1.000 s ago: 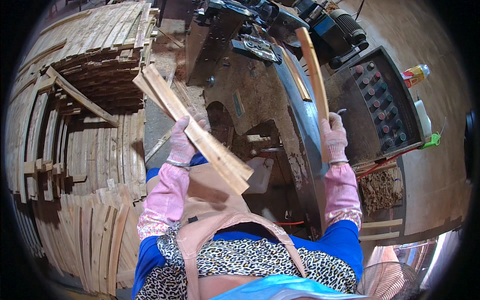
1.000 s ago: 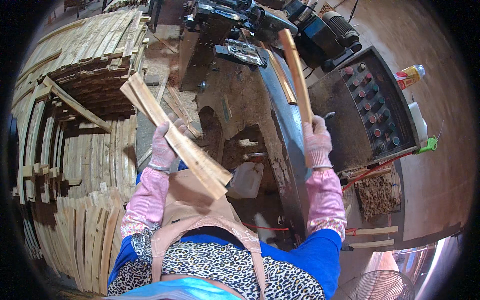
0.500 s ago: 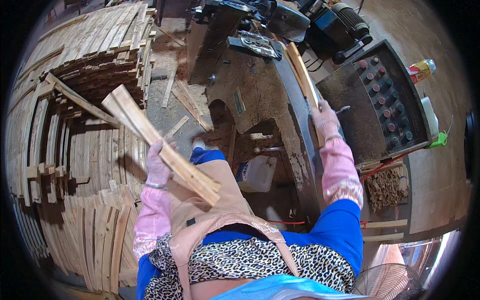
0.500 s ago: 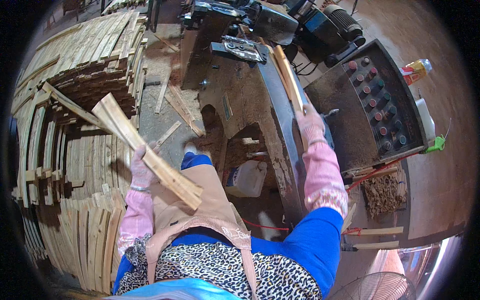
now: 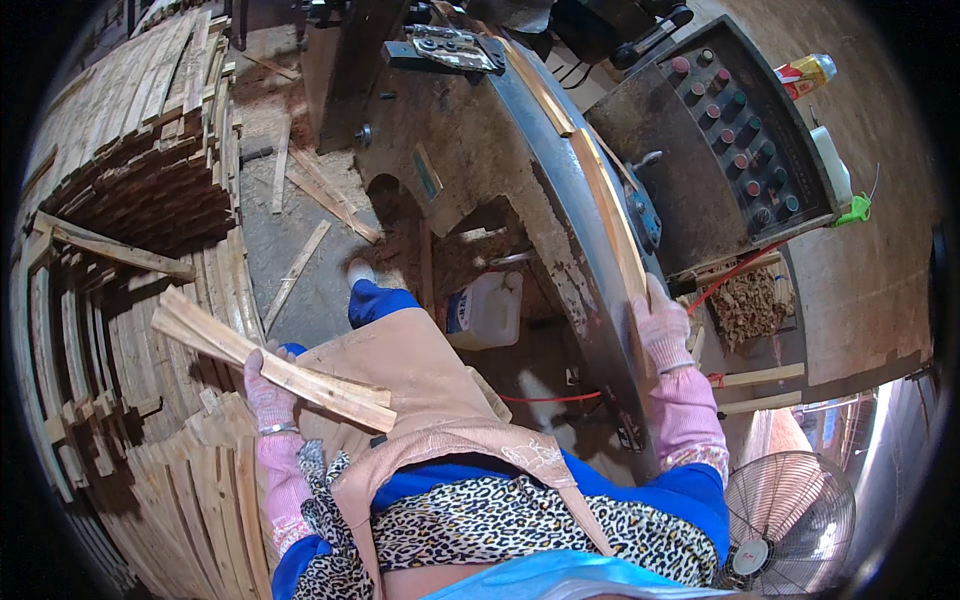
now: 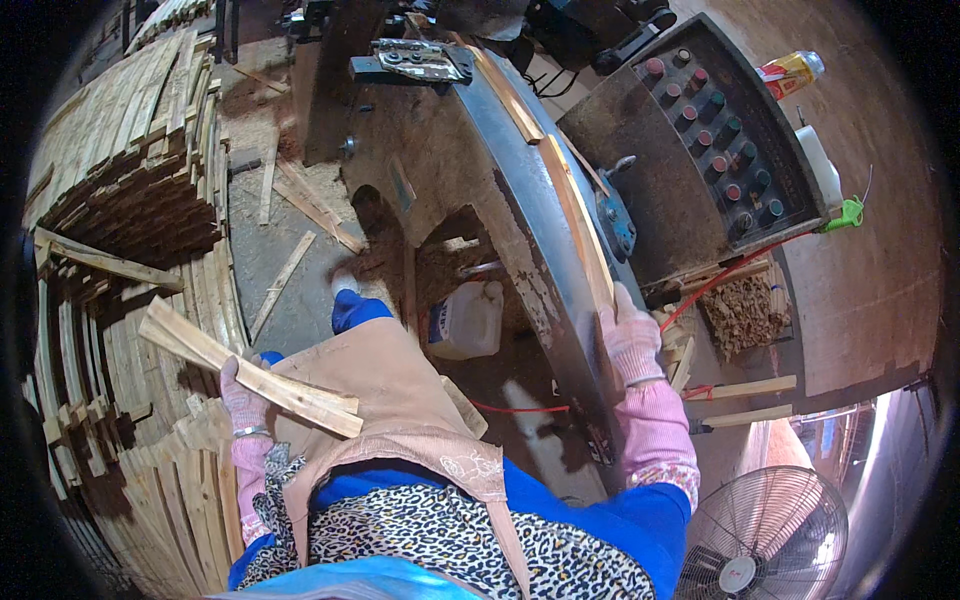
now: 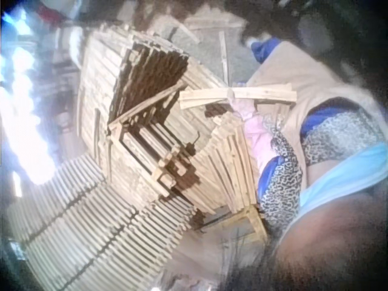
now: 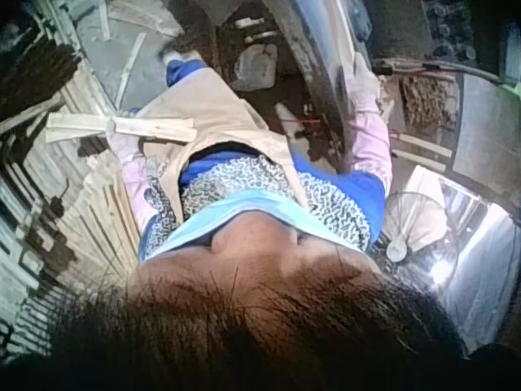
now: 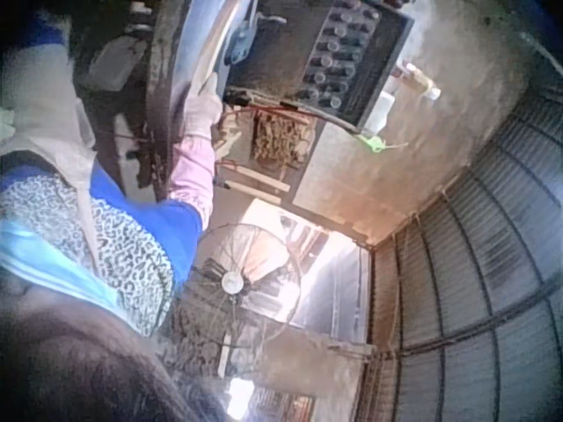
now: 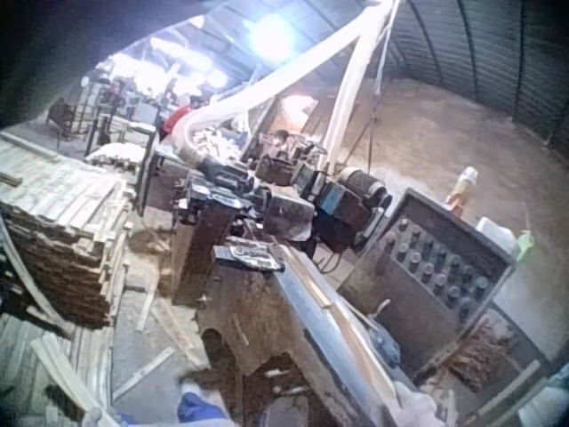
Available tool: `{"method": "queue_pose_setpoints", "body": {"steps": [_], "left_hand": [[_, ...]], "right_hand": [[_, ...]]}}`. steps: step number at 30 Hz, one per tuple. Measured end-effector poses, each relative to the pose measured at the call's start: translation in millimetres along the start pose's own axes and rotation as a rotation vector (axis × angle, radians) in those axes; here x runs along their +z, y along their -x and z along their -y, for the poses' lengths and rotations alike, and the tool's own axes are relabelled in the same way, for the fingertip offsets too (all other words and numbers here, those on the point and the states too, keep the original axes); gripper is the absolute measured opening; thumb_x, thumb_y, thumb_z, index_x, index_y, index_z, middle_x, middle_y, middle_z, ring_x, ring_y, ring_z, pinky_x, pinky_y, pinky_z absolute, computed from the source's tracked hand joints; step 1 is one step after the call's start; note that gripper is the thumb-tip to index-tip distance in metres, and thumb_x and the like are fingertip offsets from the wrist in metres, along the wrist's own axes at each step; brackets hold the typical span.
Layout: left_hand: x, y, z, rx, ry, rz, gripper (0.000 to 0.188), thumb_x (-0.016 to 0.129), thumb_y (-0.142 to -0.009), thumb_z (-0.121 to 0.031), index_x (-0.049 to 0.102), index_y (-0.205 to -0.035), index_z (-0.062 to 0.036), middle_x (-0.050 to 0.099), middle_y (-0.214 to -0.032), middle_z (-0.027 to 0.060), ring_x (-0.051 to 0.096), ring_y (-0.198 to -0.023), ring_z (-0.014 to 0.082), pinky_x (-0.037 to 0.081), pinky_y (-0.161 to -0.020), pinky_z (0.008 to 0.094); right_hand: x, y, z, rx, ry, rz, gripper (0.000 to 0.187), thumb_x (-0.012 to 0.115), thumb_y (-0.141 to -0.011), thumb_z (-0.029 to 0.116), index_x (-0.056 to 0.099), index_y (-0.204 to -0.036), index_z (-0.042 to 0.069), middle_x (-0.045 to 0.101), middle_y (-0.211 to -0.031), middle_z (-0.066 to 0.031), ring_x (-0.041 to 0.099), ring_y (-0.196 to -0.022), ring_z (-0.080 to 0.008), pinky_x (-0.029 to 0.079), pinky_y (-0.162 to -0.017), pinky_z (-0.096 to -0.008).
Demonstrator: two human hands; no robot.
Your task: The person processes wooden slats using an industrial woodworking machine. The person picks up wooden slats from a large stack, feeds them into the machine one by one, and gathers the processed pieces.
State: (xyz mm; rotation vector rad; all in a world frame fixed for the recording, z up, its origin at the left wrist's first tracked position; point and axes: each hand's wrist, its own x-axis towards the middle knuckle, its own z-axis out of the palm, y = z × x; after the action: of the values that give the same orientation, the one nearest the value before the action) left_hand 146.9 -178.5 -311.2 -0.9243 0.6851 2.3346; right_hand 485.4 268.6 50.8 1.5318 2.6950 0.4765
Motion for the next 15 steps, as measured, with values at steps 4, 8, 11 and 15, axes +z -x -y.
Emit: {"method": "queue_pose_setpoints", "body": {"steps": [4,8,11,15], "left_hand": [[31,-5,3,0.076,-0.087,0.146,0.046,0.064,-0.093,-0.028,0.055,-0.126,0.0031,0.066,-0.109,0.0169,0.065,-0.094,0.0271,0.059,-0.083,0.0413],[67,5,10,0.149,-0.229,0.308,0.039,0.065,-0.093,-0.026,0.061,-0.118,0.0038,0.068,-0.107,0.0170,0.067,-0.090,0.0271,0.059,-0.084,0.0413],[89,17,17,0.148,-0.226,0.257,0.038,0.066,-0.092,-0.026,0.062,-0.116,0.0036,0.069,-0.105,0.0167,0.067,-0.088,0.0271,0.059,-0.081,0.0406],[72,21,7,0.206,-0.217,0.226,0.041,0.067,-0.091,-0.029,0.063,-0.115,0.0039,0.067,-0.099,0.0154,0.067,-0.087,0.0257,0.059,-0.082,0.0393]], "right_hand": [[-7,-59,44,-0.066,0.058,-0.024,0.043,0.049,-0.097,0.048,0.054,-0.133,0.024,0.071,-0.088,-0.0244,0.070,-0.081,-0.0436,0.054,-0.073,-0.0563],[1,-110,85,-0.078,0.036,-0.062,0.030,0.057,-0.096,0.040,0.058,-0.116,0.018,0.071,-0.092,-0.0204,0.070,-0.088,-0.0415,0.055,-0.077,-0.0556],[23,-163,103,-0.177,0.024,-0.184,0.031,0.063,-0.093,0.034,0.063,-0.121,0.020,0.069,-0.104,-0.0188,0.067,-0.099,-0.0403,0.053,-0.084,-0.0513],[42,-225,124,-0.187,-0.120,-0.232,0.025,0.064,-0.095,0.035,0.070,-0.114,0.021,0.063,-0.116,-0.0199,0.063,-0.110,-0.0374,0.054,-0.090,-0.0493]]}}
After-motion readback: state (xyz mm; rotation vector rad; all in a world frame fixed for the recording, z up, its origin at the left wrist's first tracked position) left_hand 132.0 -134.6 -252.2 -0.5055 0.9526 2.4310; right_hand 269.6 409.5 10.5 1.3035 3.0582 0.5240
